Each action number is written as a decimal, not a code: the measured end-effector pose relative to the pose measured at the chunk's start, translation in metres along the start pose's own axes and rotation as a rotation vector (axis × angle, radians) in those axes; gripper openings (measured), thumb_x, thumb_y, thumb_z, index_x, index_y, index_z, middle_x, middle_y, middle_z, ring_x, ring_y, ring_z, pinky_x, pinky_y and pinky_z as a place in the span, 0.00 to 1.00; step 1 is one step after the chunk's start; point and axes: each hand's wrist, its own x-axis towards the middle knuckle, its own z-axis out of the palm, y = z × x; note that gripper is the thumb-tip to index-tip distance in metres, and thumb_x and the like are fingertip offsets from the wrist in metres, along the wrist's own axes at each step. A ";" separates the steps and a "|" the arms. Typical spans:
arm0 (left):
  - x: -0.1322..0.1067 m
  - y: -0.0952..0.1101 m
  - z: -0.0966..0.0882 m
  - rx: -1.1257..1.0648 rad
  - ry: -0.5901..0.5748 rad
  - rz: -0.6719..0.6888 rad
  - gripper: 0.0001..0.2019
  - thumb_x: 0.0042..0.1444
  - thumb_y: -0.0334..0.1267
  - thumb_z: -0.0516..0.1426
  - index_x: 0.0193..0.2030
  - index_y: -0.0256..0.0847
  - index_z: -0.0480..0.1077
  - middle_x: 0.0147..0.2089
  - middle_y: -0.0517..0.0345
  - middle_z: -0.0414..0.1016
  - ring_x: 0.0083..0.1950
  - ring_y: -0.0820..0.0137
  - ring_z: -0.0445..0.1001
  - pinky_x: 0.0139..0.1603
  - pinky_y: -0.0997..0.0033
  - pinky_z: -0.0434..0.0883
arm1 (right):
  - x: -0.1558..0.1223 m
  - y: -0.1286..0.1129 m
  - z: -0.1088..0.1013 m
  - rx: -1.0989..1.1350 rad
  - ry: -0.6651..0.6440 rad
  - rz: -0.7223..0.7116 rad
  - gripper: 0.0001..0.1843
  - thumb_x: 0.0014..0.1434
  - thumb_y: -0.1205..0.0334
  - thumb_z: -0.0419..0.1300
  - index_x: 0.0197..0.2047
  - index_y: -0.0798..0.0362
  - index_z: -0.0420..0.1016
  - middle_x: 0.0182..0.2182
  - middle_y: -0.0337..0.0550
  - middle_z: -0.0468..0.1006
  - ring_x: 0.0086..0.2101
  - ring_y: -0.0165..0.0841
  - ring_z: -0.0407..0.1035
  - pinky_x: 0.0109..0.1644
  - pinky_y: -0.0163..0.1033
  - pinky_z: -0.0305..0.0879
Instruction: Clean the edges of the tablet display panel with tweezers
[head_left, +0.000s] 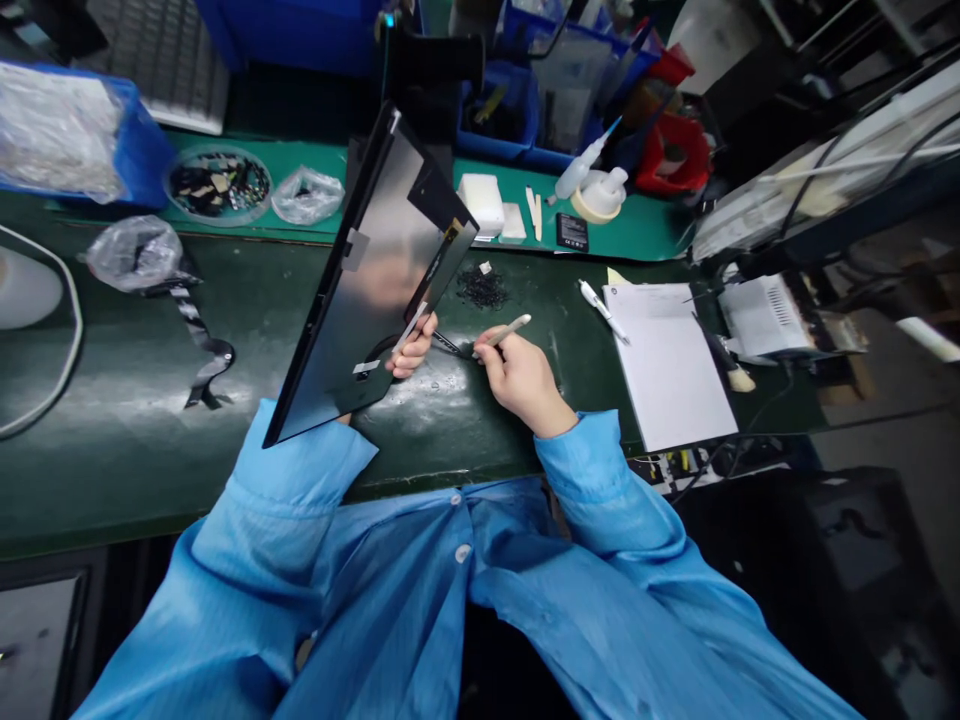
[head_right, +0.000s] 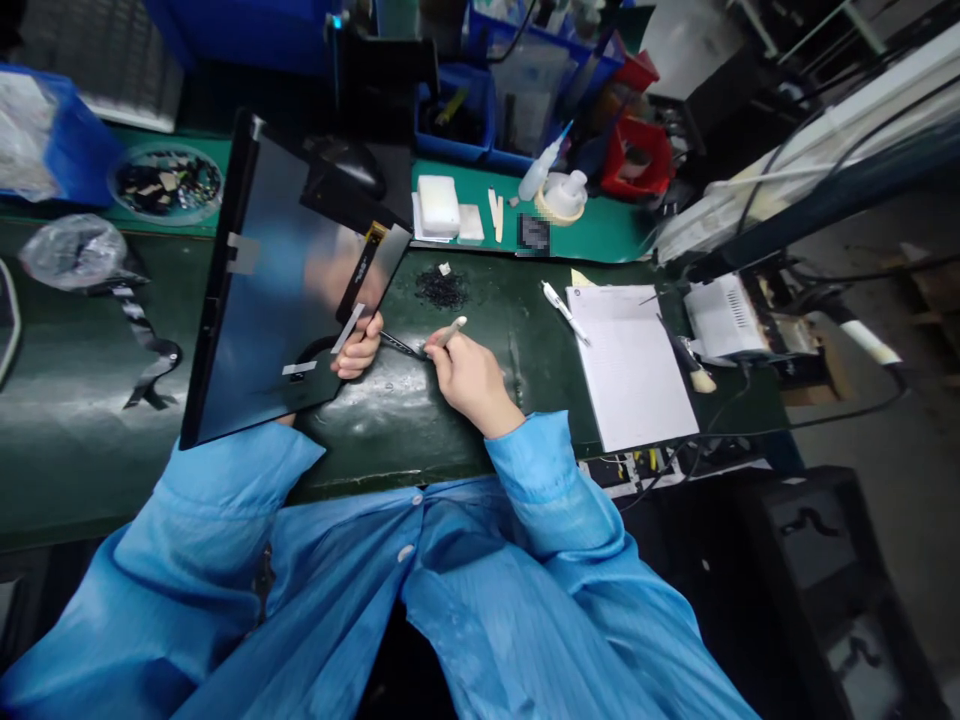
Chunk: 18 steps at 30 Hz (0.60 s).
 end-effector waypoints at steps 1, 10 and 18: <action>-0.006 0.003 0.009 0.080 0.016 -0.045 0.29 0.73 0.40 0.30 0.31 0.41 0.66 0.14 0.62 0.54 0.09 0.71 0.52 0.12 0.74 0.47 | -0.002 0.001 0.001 0.021 0.022 0.007 0.08 0.71 0.58 0.56 0.42 0.50 0.73 0.37 0.48 0.84 0.37 0.41 0.80 0.45 0.45 0.75; -0.022 0.005 0.036 0.162 0.049 -0.043 0.29 0.74 0.40 0.29 0.32 0.39 0.65 0.16 0.61 0.54 0.11 0.73 0.52 0.13 0.77 0.46 | -0.011 0.014 0.016 0.308 0.151 0.086 0.15 0.72 0.47 0.56 0.43 0.50 0.73 0.38 0.45 0.83 0.33 0.35 0.80 0.39 0.41 0.76; -0.021 0.007 0.039 0.158 0.121 -0.077 0.29 0.74 0.43 0.27 0.33 0.41 0.63 0.16 0.63 0.50 0.13 0.73 0.46 0.15 0.76 0.41 | -0.009 0.006 0.013 0.296 0.146 0.101 0.18 0.72 0.43 0.55 0.42 0.49 0.73 0.37 0.45 0.83 0.33 0.36 0.79 0.39 0.42 0.77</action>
